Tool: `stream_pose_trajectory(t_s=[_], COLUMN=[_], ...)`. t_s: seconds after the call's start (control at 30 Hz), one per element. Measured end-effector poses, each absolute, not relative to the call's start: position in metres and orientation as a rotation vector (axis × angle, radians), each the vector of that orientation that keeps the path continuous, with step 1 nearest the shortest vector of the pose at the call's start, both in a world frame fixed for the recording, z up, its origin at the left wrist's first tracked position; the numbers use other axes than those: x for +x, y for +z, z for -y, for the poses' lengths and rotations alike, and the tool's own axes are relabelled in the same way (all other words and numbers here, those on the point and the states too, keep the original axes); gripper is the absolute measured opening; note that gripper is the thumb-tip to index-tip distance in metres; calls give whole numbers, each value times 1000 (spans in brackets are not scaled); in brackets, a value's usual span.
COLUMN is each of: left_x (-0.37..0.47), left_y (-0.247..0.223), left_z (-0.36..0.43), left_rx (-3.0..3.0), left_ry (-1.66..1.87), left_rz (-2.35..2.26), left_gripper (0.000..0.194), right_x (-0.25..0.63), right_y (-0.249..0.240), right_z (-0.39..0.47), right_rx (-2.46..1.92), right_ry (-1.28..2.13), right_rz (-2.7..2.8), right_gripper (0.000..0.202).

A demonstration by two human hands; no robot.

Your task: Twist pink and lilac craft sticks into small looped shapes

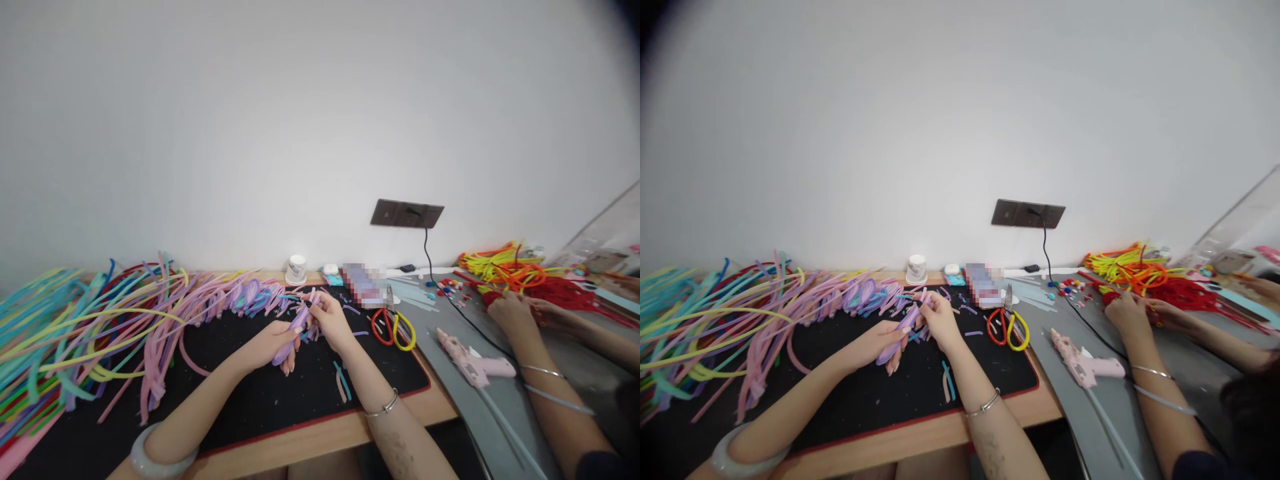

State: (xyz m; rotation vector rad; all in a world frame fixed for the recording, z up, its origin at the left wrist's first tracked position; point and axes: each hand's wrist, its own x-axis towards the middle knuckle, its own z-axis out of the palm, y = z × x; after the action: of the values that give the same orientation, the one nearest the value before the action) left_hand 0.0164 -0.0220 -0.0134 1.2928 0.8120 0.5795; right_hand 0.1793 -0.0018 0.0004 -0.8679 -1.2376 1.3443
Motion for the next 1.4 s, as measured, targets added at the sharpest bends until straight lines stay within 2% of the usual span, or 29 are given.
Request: stream_pose_trajectory(t_s=[0.2,0.67,0.8,0.93,1.2,1.4], left_x=[15,14,15,16,17,16], left_y=[-11,-15,-18,-21,-15,-11], left_z=[22,22,21,21,22,26], left_rx=[1303,1304,1333,1380,1342,1310], left_ry=[603,605,582,599,613,569], left_rz=[-817,-795,-830,-880,-862,-786], left_gripper=[49,45,48,49,46,45], right_x=[181,179,179,179,181,180], right_y=[2,-2,1,0,-3,-6], right_z=[3,0,1,2,-2,-3], right_rx=[-790,-787,-883,-961,-885,-892], right_ry=[1484,1461,1361,1250,1388,1353], right_rz=[1185,1085,1225,1356,1276,1248], right_gripper=[24,29,31,26,23,16])
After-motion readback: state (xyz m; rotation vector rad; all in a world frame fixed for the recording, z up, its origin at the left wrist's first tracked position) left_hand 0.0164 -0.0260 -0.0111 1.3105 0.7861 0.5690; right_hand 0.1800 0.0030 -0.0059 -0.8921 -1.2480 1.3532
